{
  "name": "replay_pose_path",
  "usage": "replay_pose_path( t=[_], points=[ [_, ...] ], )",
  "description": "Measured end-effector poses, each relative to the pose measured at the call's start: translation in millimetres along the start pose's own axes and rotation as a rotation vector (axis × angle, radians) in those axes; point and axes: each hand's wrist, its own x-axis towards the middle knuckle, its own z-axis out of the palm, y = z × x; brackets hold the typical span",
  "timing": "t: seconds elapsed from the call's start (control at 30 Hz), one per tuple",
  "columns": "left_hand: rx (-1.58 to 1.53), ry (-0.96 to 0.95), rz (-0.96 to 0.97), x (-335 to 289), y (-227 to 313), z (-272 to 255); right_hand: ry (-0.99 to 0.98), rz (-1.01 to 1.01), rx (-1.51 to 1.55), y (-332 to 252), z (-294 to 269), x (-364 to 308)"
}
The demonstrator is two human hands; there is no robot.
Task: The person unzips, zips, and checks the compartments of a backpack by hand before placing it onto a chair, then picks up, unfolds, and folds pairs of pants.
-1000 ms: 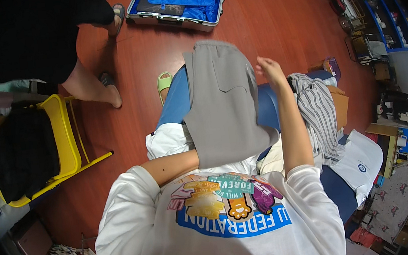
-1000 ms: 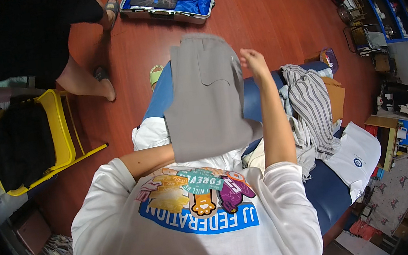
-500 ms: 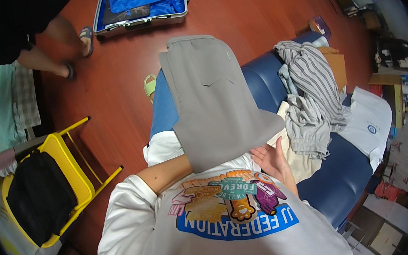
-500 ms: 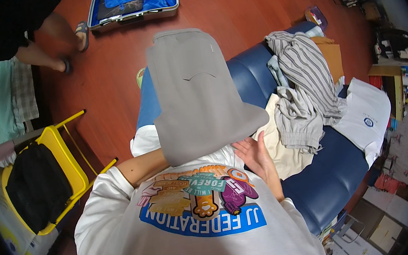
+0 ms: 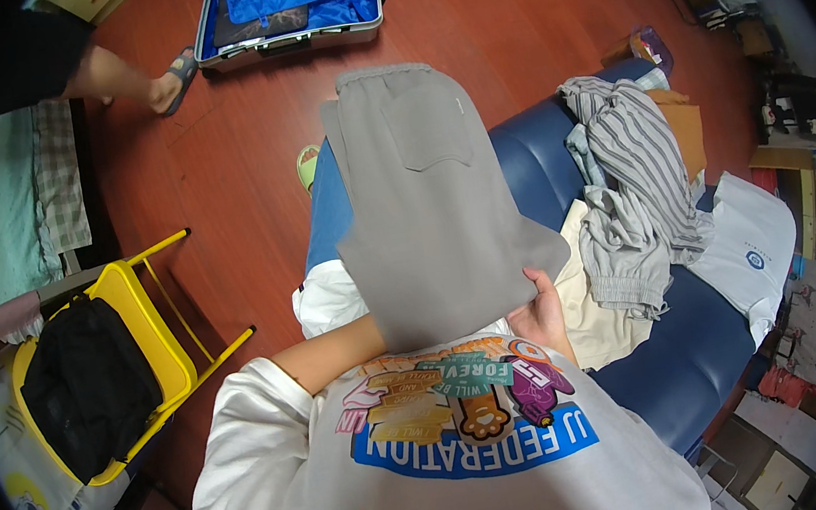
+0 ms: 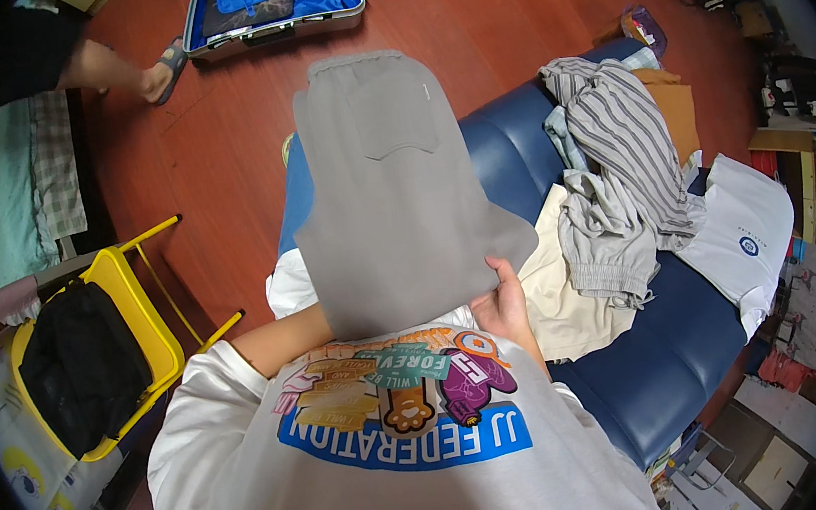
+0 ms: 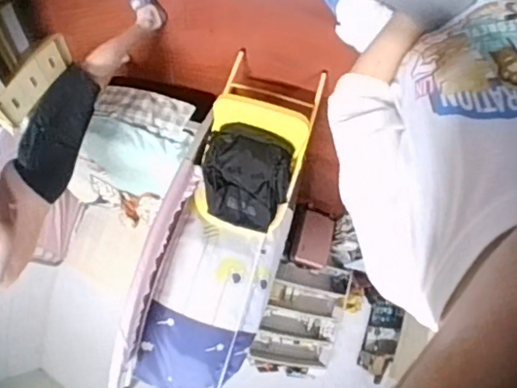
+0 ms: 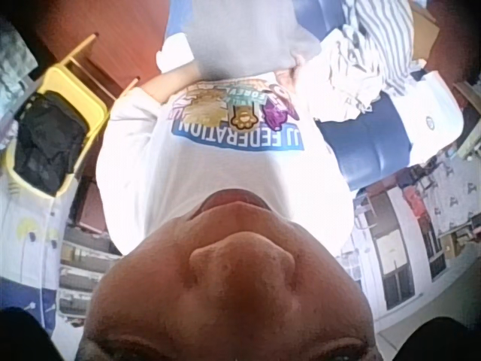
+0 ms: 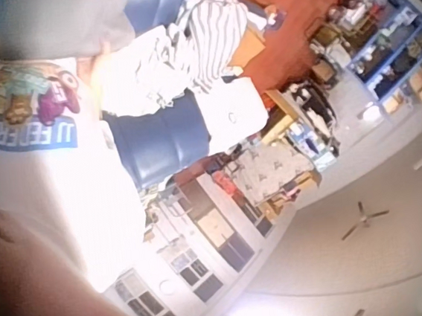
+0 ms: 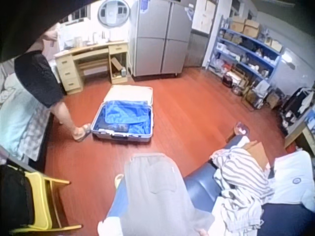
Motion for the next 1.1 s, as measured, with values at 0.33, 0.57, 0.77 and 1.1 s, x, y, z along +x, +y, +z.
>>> replay_pose_path(
  t=[0.33, 0.57, 0.77, 1.1],
  points=[
    [-0.526, 0.042, -0.077, -69.2, -3.7, -11.2, -0.091, 0.036, 0.098, 10.9, 68.1, -48.8],
    [-0.626, 0.29, -0.136, -84.5, -7.1, -16.5, 0.047, -0.219, -0.404, 5.3, 73.1, -51.9],
    [-1.036, 0.746, -0.405, -100.7, -91.1, -44.9, 0.071, -0.421, -0.502, -0.7, 109.2, -73.8],
    [-1.573, 1.011, -0.376, 16.5, -132.8, -175.0, -0.113, -0.571, -0.617, -40.8, 153.2, -54.9]
  ],
)
